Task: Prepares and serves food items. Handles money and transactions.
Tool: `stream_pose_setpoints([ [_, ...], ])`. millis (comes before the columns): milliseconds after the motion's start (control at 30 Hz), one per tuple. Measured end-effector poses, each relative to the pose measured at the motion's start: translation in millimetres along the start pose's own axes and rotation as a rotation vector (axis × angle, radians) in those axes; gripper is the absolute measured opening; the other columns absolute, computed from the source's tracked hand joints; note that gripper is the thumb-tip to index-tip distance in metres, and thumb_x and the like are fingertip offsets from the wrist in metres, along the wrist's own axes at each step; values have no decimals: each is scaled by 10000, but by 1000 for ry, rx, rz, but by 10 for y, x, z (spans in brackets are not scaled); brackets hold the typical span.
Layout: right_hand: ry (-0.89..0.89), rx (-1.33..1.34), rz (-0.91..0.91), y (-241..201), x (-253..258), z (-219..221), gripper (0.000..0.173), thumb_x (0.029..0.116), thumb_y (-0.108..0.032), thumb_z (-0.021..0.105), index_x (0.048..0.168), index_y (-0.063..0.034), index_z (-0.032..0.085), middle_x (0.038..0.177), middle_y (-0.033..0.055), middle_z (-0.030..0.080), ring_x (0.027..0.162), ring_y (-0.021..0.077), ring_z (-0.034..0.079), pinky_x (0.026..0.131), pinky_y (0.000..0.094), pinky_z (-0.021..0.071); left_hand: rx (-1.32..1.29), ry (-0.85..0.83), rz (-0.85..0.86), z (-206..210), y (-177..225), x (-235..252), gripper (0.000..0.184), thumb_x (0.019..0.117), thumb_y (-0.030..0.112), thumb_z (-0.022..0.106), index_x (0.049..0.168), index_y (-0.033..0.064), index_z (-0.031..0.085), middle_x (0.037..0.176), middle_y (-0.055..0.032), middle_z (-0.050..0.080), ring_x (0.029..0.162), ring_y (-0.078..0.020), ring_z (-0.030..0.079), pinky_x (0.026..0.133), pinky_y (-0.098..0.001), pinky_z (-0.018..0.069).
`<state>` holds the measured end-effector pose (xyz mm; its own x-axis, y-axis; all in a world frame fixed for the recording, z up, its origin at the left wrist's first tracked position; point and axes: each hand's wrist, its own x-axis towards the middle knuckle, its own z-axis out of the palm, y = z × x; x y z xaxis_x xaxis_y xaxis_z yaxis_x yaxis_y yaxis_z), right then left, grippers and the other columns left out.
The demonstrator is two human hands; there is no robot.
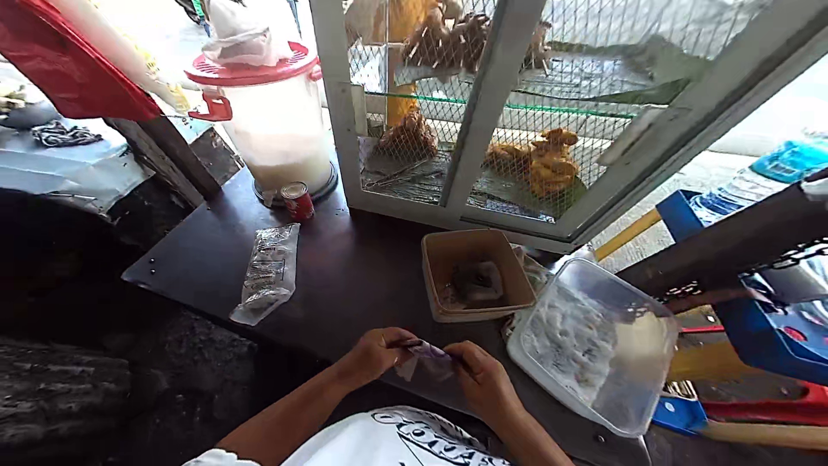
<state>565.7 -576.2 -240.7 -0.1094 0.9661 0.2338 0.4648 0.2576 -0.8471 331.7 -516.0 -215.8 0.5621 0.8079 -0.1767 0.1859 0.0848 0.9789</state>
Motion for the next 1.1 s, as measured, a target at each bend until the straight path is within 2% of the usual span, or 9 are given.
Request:
stream_pose_setpoints([
  [167, -46, -143, -40, 20, -140, -206, 199, 980, -48, 564, 1083, 3, 726, 997, 149, 714, 902, 217, 703, 823, 362, 592, 32, -60, 21, -20, 115, -30, 336, 965, 47, 608, 1297, 5, 639, 1099, -30, 698, 923, -51, 662, 860, -253, 563],
  [400, -183, -197, 10, 1, -130, -251, 241, 1022, -121, 529, 1111, -27, 732, 1013, 142, 722, 924, 227, 706, 843, 380, 580, 27, 64, 59, -23, -122, -152, 194, 972, 32, 598, 1099, 31, 745, 1053, 2, 755, 949, -45, 703, 870, -236, 583],
  [567, -118, -224, -39, -116, 75, -530, 203, 1028, -167, 582, 1084, -39, 729, 986, 100, 706, 853, 171, 689, 783, 351, 597, 41, 407, 84, -319, -193, -138, 214, 990, 86, 570, 1129, 15, 716, 1067, -39, 743, 952, -129, 720, 858, -347, 618],
  [667, -44, -346, -56, -157, 165, -782, 194, 1009, -161, 614, 1127, -52, 723, 987, 89, 693, 839, 179, 683, 765, 375, 600, 1, 632, 20, -555, -435, -80, 250, 998, 113, 566, 1190, 3, 681, 1109, -53, 724, 930, -121, 705, 818, -327, 608],
  [767, -21, -571, 7, -118, 95, -1075, 297, 979, -246, 670, 1217, -72, 715, 1125, 131, 706, 1048, 286, 689, 918, 487, 570, -24, 763, -29, -677, -641, -69, 319, 997, 123, 574, 1273, -28, 624, 1159, -77, 691, 922, -85, 687, 804, -273, 590],
  [833, -102, -707, 243, -76, -79, -1267, 442, 946, -353, 723, 1305, -99, 680, 1254, 169, 670, 1197, 356, 623, 1023, 574, 486, -11, 785, -42, -686, -686, -60, 351, 994, 116, 569, 1304, -46, 603, 1210, -112, 668, 949, -85, 670, 820, -267, 578],
  [900, -209, -781, 491, 48, -281, -1339, 476, 947, -329, 721, 1352, -89, 648, 1338, 220, 618, 1309, 408, 539, 1111, 633, 370, -1, 767, -51, -673, -688, -9, 357, 999, 112, 553, 1316, -48, 589, 1230, -105, 652, 950, -61, 655, 820, -245, 566],
  [1000, -135, -800, 438, 316, -654, -1258, 216, 1007, -153, 586, 1118, -20, 715, 1165, 224, 691, 1180, 409, 631, 1050, 620, 437, 14, 713, -29, -658, -660, 154, 337, 998, 107, 558, 1298, -42, 599, 1182, -68, 670, 897, -23, 659, 778, -216, 569],
  [1100, 91, -835, 280, 200, -826, -1290, 148, 978, -118, 621, 994, -29, 738, 998, 170, 725, 986, 368, 703, 894, 559, 551, 103, 659, 56, -663, -573, 398, 325, 992, 116, 564, 1263, -52, 629, 1187, -108, 680, 952, -20, 653, 827, -216, 558],
])
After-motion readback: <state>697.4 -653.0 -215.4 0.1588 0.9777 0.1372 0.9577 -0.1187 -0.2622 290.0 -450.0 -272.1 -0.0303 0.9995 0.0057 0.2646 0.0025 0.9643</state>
